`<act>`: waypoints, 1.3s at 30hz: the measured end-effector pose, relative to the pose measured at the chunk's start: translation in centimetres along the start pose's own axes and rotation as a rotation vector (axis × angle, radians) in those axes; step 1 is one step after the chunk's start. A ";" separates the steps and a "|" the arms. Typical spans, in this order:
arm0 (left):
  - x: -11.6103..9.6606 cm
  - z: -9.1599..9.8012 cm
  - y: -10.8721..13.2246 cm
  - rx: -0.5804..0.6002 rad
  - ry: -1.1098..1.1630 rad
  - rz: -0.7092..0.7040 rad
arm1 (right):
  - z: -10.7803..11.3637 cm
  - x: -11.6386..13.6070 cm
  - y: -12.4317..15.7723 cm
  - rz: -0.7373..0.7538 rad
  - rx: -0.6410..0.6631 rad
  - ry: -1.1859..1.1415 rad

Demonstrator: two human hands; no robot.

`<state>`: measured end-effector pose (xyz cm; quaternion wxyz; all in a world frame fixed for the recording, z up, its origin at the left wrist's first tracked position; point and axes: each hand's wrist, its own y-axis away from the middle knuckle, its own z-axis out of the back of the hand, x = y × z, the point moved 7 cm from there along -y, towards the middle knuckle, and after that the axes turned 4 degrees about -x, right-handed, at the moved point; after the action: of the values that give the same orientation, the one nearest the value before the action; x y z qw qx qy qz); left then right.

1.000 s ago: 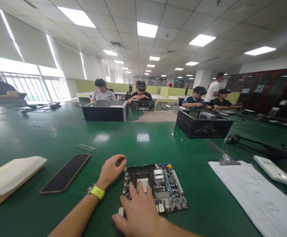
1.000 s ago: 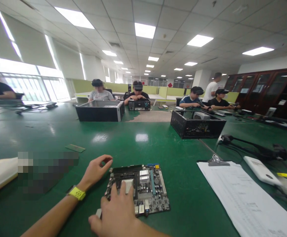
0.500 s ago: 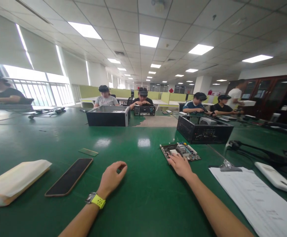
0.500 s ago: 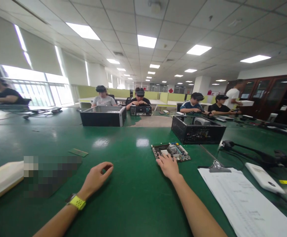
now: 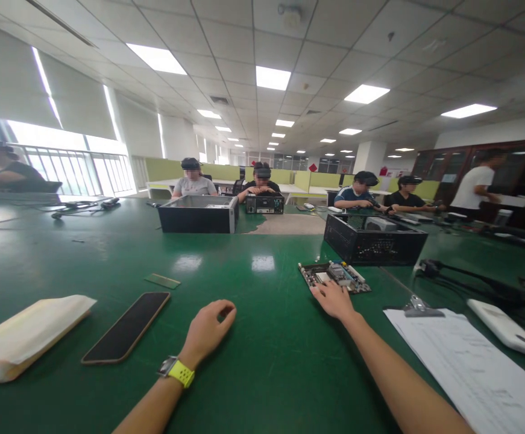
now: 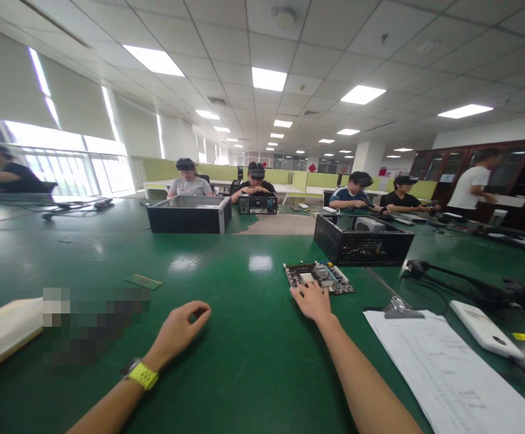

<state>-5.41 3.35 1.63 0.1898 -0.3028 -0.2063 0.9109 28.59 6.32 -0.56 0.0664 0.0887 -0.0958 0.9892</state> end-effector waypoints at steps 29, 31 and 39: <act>-2.1 -2.5 0.7 0.234 0.052 -0.155 | -0.9 9.3 6.3 0.262 -0.012 -0.399; -1.9 -2.1 0.6 0.186 0.013 -0.113 | -0.9 9.6 6.4 0.278 -0.022 -0.433; -2.6 -1.9 0.6 0.187 0.031 -0.157 | -0.9 10.2 6.4 0.300 -0.033 -0.537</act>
<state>-2.39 2.12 1.14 0.2910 -0.2808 -0.1403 0.9038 17.58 1.47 -0.63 -0.1067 0.3306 -0.1378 0.9275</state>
